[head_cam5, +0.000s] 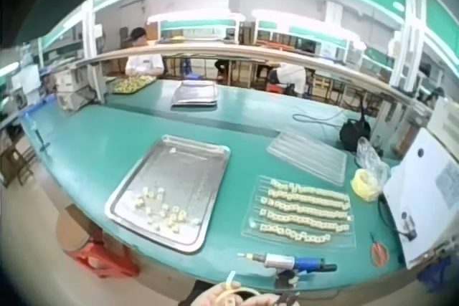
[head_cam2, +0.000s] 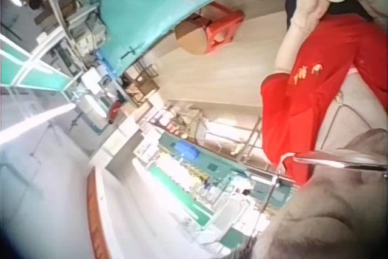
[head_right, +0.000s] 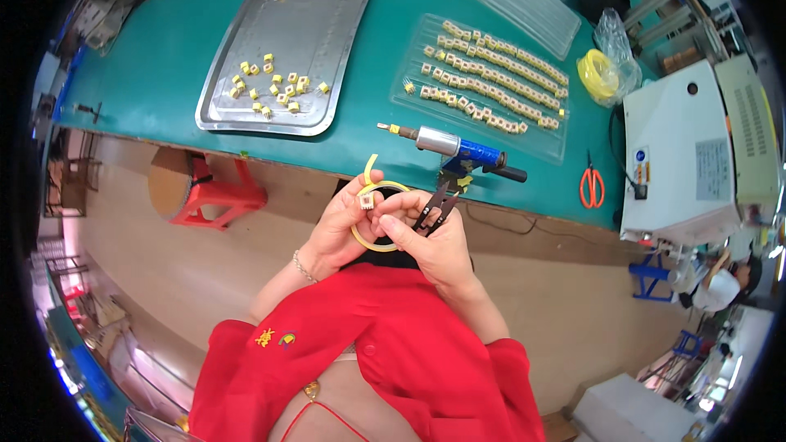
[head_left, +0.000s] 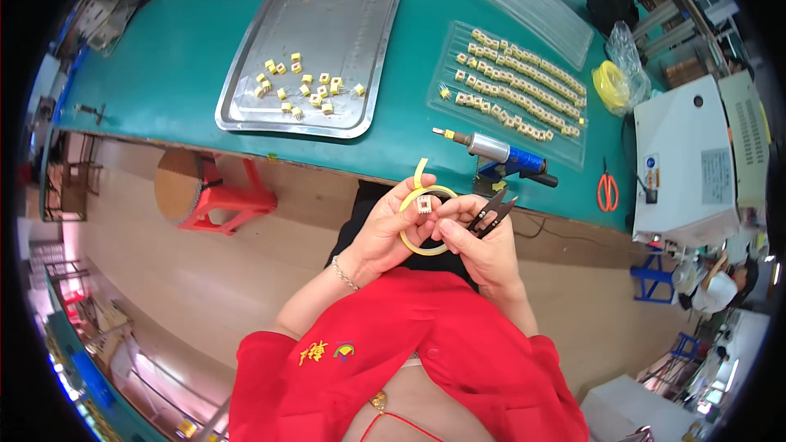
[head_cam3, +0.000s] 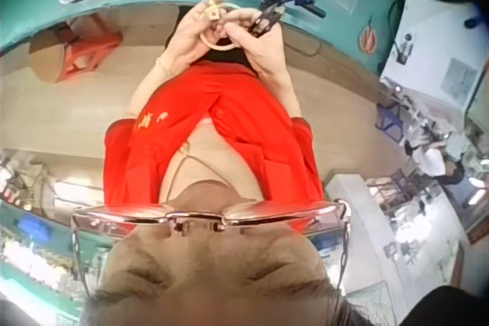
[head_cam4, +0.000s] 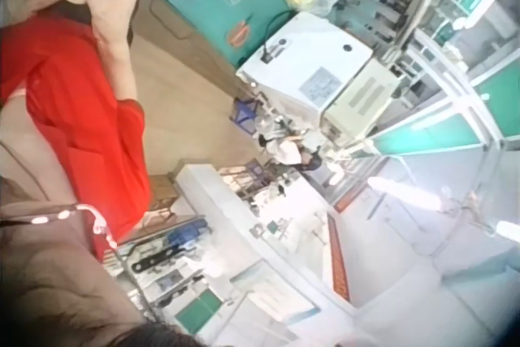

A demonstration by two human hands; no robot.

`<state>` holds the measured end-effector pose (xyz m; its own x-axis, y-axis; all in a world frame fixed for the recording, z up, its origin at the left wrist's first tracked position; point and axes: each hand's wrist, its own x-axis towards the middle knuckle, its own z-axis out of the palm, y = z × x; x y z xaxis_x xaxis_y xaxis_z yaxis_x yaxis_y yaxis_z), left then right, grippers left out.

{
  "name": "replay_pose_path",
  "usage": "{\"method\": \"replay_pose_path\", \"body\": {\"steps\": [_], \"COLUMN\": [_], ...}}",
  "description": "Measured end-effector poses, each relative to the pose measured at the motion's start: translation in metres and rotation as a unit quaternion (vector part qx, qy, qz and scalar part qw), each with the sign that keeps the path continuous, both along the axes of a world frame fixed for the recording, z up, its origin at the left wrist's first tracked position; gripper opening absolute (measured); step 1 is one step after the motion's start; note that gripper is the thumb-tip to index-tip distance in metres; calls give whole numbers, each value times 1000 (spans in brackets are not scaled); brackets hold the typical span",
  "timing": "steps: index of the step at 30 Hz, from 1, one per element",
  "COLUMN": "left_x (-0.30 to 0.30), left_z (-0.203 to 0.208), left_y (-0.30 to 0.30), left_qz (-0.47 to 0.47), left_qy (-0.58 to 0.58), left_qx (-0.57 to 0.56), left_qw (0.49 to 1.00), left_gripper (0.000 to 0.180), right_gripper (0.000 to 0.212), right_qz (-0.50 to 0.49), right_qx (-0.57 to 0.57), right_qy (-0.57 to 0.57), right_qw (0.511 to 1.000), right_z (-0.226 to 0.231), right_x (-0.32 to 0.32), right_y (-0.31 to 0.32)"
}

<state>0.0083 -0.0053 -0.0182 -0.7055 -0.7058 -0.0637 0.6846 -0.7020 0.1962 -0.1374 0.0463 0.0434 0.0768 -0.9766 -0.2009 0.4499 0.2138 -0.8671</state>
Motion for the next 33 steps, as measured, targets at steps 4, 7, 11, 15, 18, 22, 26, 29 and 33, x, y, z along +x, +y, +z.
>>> {"method": "replay_pose_path", "body": {"steps": [4,7,11,15,18,22,26,29,33], "left_x": [-1,0,2,7,9,12,15,17,20], "left_z": [2,0,8,10,17,19,20,21,25], "left_y": [-5,-5,-5,-7,-8,-9,-9,-8,-9], "left_qz": [6,17,38,120,148,164,165,172,169], "left_qy": [-10,-7,-70,-206,-243,-281,-282,-302,-330], "left_qx": [-11,-13,-48,-220,-265,-356,-371,-424,-473], "left_qw": [1000,1000,996,946,921,876,869,836,799], "left_gripper": [41,41,40,41,42,40,39,37,34], "right_gripper": [15,17,17,14,13,12,11,10,9], "right_qz": [-60,-51,-49,-62,-68,-63,-70,-70,-53], "right_qx": [-17,-25,-31,-18,-12,-24,-35,-62,-71], "right_qy": [53,70,66,90,97,104,111,123,125], "right_qw": [997,996,996,994,993,992,991,988,988], "right_z": [6,-1,-8,-5,-4,-4,-4,-4,-6], "right_x": [9,6,2,-1,-1,-3,-3,-2,-8], "right_y": [-4,-6,-5,-5,-6,-6,-6,-6,-6]}}
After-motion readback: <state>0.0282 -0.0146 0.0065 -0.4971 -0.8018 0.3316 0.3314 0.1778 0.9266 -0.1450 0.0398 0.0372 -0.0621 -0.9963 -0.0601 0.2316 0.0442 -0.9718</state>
